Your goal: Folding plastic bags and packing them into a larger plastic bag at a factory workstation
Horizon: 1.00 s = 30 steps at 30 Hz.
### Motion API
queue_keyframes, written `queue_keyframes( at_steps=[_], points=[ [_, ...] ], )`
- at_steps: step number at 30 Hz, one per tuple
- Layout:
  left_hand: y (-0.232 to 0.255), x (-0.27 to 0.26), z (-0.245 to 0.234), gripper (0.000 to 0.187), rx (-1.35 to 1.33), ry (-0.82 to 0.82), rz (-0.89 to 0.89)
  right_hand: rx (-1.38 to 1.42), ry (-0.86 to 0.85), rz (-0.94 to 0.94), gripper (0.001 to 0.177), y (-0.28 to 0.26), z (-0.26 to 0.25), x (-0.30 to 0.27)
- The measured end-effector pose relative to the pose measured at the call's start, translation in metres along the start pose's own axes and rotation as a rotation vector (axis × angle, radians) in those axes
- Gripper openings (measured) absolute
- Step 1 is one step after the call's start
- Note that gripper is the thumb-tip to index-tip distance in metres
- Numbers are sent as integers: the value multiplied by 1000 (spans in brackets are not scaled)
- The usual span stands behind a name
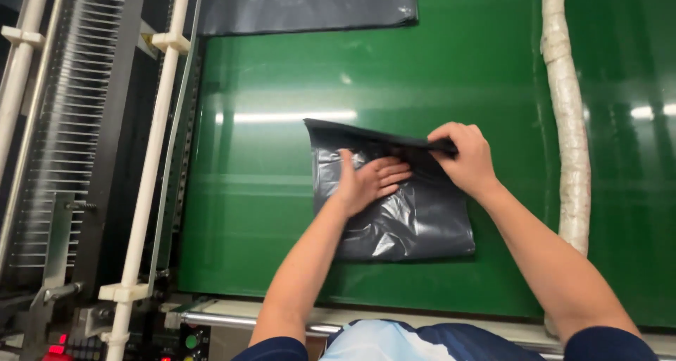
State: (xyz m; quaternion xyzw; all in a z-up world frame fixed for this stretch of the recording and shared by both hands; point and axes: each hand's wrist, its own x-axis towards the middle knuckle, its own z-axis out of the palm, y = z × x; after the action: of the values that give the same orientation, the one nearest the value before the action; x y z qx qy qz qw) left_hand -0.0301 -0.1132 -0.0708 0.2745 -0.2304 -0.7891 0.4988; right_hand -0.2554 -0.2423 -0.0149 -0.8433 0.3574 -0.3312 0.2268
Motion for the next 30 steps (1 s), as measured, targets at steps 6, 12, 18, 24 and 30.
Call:
queue_keyframes(
  at_steps=[6,12,18,24,30],
  points=[
    [36,-64,-27,95,-484,346,-101,71,37,-245,25,-38,-29,-69],
    [14,-105,-90,94,-135,534,-182,-49,-25,-396,17,-41,-38,-121],
    [5,-96,-41,46,629,931,-208,-223,-194,-496,28,-13,-30,-142],
    [20,-124,0,61,1527,1068,-21,-410,-652,-282,34,-22,-59,-141],
    [-39,-74,68,72,2178,418,597,-170,-363,-393,95,-89,4,-101]
  ],
)
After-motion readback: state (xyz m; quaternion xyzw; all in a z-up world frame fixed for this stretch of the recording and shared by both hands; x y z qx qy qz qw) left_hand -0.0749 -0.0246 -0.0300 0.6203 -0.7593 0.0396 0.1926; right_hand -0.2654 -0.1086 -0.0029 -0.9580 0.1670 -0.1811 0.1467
